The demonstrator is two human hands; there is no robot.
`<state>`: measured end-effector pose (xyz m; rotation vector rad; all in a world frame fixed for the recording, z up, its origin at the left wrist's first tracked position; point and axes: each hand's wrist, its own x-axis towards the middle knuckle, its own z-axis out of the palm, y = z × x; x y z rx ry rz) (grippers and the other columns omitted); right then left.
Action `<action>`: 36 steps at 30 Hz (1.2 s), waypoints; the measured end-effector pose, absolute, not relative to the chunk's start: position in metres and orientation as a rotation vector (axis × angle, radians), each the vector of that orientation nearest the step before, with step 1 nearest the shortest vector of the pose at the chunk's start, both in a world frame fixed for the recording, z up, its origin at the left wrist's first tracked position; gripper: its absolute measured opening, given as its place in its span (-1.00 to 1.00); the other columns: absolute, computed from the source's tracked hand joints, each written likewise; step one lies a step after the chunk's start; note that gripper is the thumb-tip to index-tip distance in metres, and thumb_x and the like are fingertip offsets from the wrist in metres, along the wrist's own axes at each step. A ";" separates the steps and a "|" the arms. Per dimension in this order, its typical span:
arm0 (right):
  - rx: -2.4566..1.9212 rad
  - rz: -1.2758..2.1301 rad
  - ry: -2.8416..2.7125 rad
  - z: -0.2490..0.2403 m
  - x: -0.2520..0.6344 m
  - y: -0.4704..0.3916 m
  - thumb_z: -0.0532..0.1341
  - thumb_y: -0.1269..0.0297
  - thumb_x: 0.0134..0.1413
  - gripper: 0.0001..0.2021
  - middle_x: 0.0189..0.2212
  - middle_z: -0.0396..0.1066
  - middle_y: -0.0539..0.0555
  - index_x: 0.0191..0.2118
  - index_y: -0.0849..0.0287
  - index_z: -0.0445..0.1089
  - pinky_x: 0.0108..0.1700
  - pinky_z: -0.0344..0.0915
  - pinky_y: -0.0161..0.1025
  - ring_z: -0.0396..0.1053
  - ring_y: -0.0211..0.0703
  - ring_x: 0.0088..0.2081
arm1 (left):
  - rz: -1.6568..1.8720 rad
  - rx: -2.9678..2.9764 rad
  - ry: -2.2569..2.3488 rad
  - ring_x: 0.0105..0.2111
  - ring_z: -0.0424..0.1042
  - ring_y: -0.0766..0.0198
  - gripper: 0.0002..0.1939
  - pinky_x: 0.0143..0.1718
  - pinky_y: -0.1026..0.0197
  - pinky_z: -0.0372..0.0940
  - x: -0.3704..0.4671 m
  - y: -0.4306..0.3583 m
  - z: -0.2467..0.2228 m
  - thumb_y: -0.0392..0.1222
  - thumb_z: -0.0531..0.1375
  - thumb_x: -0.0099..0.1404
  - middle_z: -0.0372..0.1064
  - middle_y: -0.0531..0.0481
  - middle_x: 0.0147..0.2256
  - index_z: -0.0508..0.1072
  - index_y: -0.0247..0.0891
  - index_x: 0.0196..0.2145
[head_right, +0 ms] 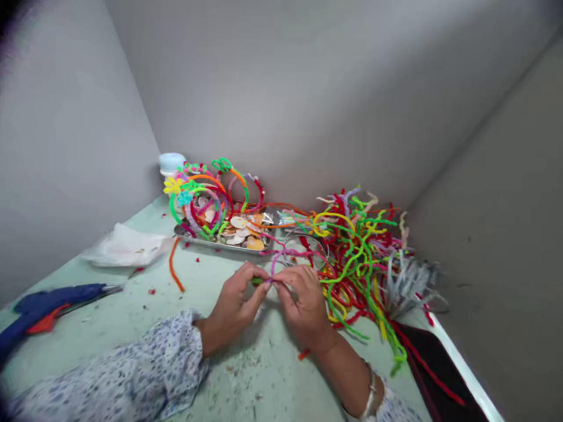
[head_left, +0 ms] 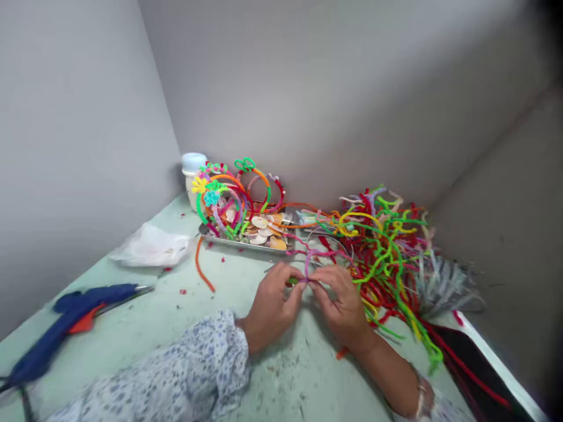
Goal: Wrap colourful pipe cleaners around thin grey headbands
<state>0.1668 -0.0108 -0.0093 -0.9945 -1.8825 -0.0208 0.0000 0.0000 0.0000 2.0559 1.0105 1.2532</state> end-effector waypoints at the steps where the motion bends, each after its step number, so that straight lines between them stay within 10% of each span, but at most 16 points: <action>1: -0.998 -0.027 -1.885 -0.009 0.167 -0.011 0.20 0.46 0.10 -0.82 -0.30 0.40 0.05 -0.18 0.08 0.35 -0.13 0.21 -0.06 0.33 -0.10 -0.20 | 1.258 2.054 1.007 -0.29 0.27 0.26 -0.95 -0.22 0.21 0.16 0.000 0.000 0.000 -0.30 0.10 0.29 0.31 -0.01 -0.34 0.35 -0.28 -0.29; 36: -1.072 -0.108 -2.013 -0.009 0.174 -0.005 0.21 0.33 0.13 -0.87 -0.30 0.47 0.03 -0.18 0.06 0.39 -0.14 0.22 -0.09 0.35 -0.09 -0.21 | 1.267 2.056 0.986 -0.26 0.32 0.25 -0.92 -0.19 0.19 0.22 -0.002 0.000 -0.001 -0.29 0.08 0.30 0.34 -0.03 -0.31 0.36 -0.26 -0.25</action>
